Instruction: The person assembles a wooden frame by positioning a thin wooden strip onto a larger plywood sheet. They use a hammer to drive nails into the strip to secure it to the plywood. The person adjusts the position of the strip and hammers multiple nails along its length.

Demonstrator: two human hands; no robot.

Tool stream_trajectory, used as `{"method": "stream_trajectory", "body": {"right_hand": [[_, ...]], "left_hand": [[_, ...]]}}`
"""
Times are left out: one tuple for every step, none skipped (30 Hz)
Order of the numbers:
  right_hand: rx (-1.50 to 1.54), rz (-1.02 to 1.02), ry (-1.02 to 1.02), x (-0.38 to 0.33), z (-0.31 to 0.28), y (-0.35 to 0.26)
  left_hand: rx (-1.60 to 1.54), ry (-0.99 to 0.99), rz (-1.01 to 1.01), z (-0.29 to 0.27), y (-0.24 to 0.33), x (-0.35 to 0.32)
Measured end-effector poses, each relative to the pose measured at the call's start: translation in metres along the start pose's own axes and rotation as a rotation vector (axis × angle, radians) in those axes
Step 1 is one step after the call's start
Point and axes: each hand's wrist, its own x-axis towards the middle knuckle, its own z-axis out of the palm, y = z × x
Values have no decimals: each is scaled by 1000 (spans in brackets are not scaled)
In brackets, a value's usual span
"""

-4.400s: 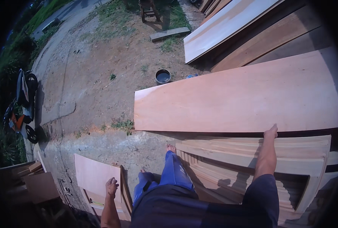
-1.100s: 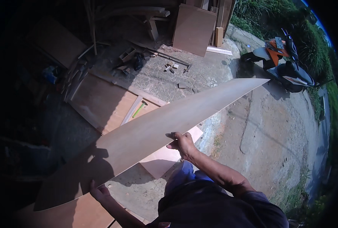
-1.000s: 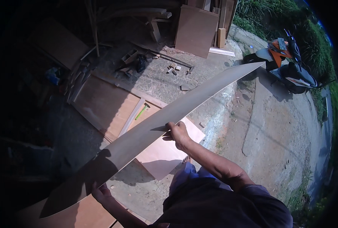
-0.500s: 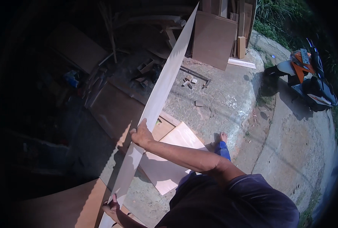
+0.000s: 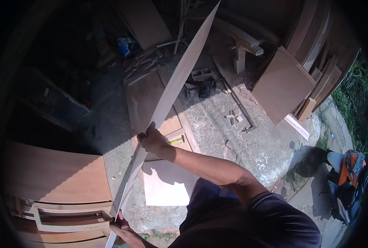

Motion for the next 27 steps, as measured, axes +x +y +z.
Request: {"method": "stream_trajectory", "body": {"right_hand": [[-10, -3, -55, 4, 4, -8], [12, 7, -85, 11, -1, -8], [34, 18, -112, 19, -7, -7], [56, 24, -145, 27, -12, -8], [52, 49, -160, 38, -16, -6], [38, 83, -156, 54, -25, 7], [29, 112, -154, 72, -33, 17], [27, 116, -203, 87, -28, 17], [21, 129, -246, 101, -24, 20], [3, 147, -271, 119, -27, 29], [-4, 161, -277, 136, -30, 38], [-19, 171, -277, 158, -37, 48], [-33, 182, -276, 181, -46, 58], [-32, 191, -283, 203, -55, 59], [-53, 211, -294, 222, -61, 64], [-60, 217, -325, 245, -59, 63], [-81, 239, -335, 267, -64, 62], [-126, 241, -322, 295, -67, 59], [-157, 253, -326, 313, -67, 55], [-173, 248, -343, 333, -63, 44], [-213, 266, -314, 358, -78, 47], [-221, 273, -288, 387, -87, 59], [-322, 304, -234, 418, -126, 72], [-284, 303, -305, 432, -111, 60], [-265, 308, -352, 452, -104, 57], [-277, 294, -379, 474, -94, 54], [-303, 298, -382, 496, -96, 58]], "left_hand": [[139, 0, 40, 11, 26, -7], [208, 161, 8, 63, 50, -13], [287, 179, -9, 55, 20, -16], [371, 203, -24, 46, -6, -18], [452, 225, -40, 38, -33, -20], [579, 203, -224, 61, -31, -13], [718, 152, -406, 81, -25, -6], [645, 218, -512, 69, -59, -13], [565, 277, -619, 56, -96, -21], [463, 321, -728, 68, -116, -21], [250, 463, -713, 84, -135, -27], [26, 601, -688, 115, -151, -27], [-198, 736, -653, 144, -168, -23], [-383, 814, -531, 166, -198, -22], [-38, 687, -645, 181, -222, -27], [317, 561, -734, 190, -240, -28], [655, 398, -836, 206, -249, -29], [988, 217, -925, 219, -260, -26], [635, 384, -994, 237, -280, -26], [250, 632, -1008, 249, -293, -25], [-88, 836, -1032, 296, -292, -1], [1, 738, -1068, 328, -277, 16], [60, 585, -1124, 397, -215, 83], [236, 565, -1060, 389, -226, 77], [398, 528, -1012, 396, -233, 81], [462, 527, -1023, 402, -243, 87], [509, 497, -1050, 424, -240, 106]]}}
